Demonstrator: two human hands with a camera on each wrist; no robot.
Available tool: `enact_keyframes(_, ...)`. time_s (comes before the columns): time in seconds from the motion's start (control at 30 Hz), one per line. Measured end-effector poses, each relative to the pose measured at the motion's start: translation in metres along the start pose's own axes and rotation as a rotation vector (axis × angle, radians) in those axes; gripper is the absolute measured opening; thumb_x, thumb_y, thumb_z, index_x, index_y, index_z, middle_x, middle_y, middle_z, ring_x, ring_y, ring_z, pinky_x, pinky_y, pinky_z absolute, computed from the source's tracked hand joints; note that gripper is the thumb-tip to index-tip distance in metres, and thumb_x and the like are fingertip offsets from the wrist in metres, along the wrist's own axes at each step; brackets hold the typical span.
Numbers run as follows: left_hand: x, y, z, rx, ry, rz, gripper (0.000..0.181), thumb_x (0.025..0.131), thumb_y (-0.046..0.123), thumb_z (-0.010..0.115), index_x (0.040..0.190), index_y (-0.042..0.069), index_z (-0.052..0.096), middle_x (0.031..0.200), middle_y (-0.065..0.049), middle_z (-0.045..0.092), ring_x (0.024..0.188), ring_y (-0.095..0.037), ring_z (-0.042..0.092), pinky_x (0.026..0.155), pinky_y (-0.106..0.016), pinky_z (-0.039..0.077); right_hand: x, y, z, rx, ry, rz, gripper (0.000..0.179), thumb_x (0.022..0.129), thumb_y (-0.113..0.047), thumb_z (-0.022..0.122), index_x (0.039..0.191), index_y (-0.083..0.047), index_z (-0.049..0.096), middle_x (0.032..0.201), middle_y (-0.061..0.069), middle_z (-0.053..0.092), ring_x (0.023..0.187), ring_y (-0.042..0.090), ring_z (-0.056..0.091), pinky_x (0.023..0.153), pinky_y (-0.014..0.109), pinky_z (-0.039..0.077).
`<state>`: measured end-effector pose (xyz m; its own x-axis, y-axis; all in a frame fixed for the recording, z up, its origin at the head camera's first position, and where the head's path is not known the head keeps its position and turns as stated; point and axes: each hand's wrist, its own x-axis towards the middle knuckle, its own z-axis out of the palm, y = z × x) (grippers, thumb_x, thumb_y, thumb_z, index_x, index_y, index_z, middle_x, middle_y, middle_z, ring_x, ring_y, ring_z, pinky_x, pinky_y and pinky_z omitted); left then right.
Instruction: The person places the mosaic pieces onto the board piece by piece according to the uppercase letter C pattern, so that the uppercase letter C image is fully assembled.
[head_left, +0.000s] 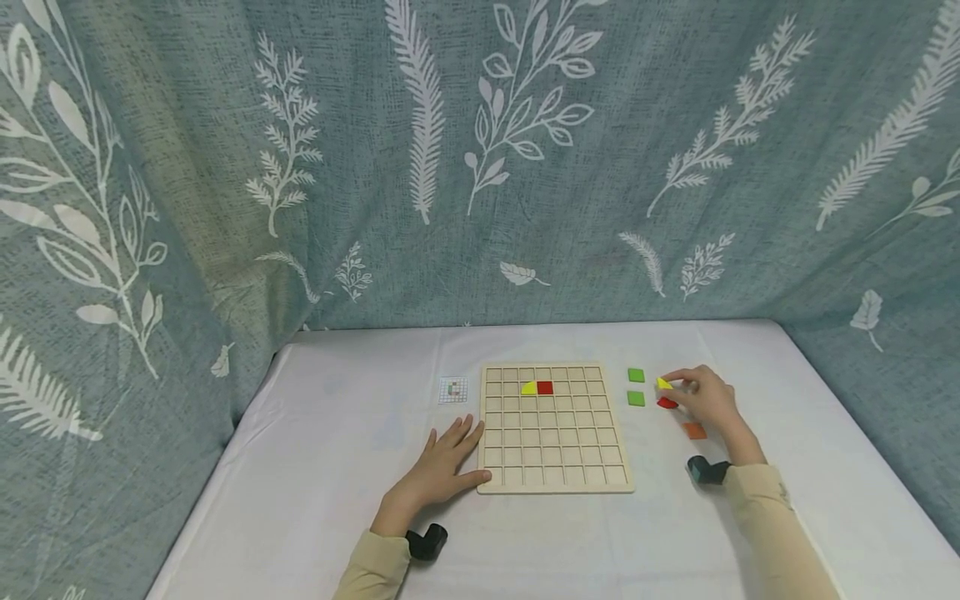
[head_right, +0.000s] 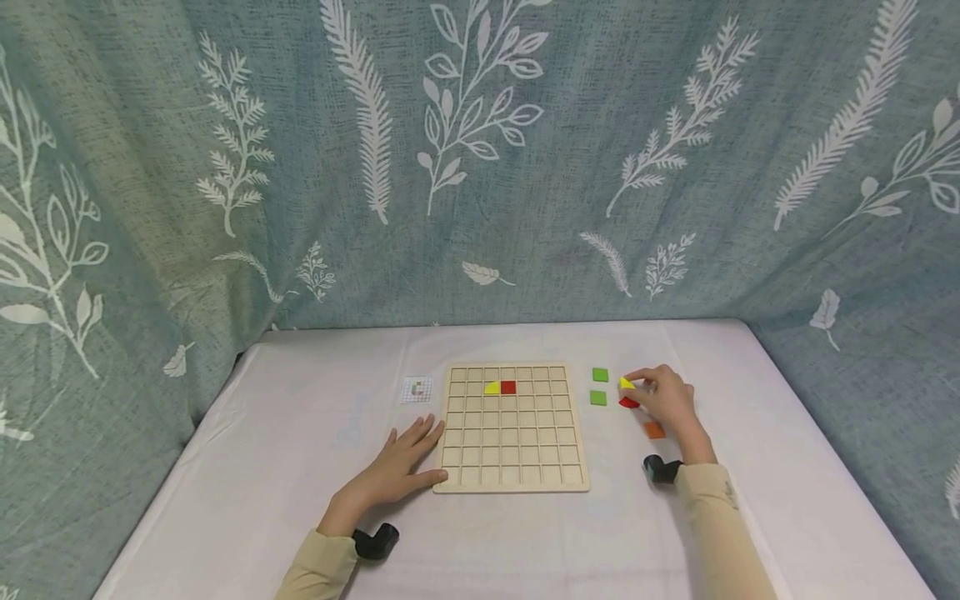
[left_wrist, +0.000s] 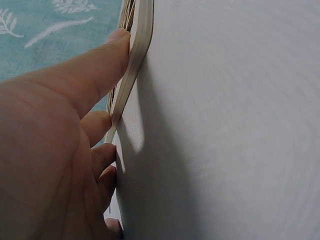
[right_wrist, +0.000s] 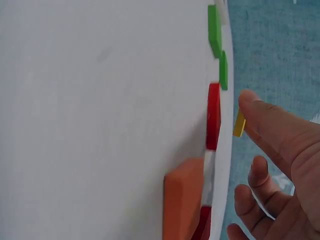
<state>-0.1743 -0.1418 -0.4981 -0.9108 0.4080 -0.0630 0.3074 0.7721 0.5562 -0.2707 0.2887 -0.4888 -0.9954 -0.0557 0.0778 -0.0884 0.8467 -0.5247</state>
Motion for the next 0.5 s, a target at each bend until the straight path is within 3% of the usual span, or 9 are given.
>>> enact_keyframes(0.5, 0.0, -0.002, 0.001, 0.002, 0.008, 0.01, 0.072, 0.087, 0.043, 0.06, 0.145, 0.009, 0.032, 0.152, -0.015, 0.023, 0.141, -0.033, 0.015, 0.112, -0.059, 0.005, 0.005, -0.023, 0.015, 0.037, 0.022, -0.035, 0.034, 0.081, -0.029, 0.071, 0.106, -0.007, 0.069, 0.093, 0.014, 0.058, 0.083, 0.027, 0.052, 0.069, 0.041, 0.033)
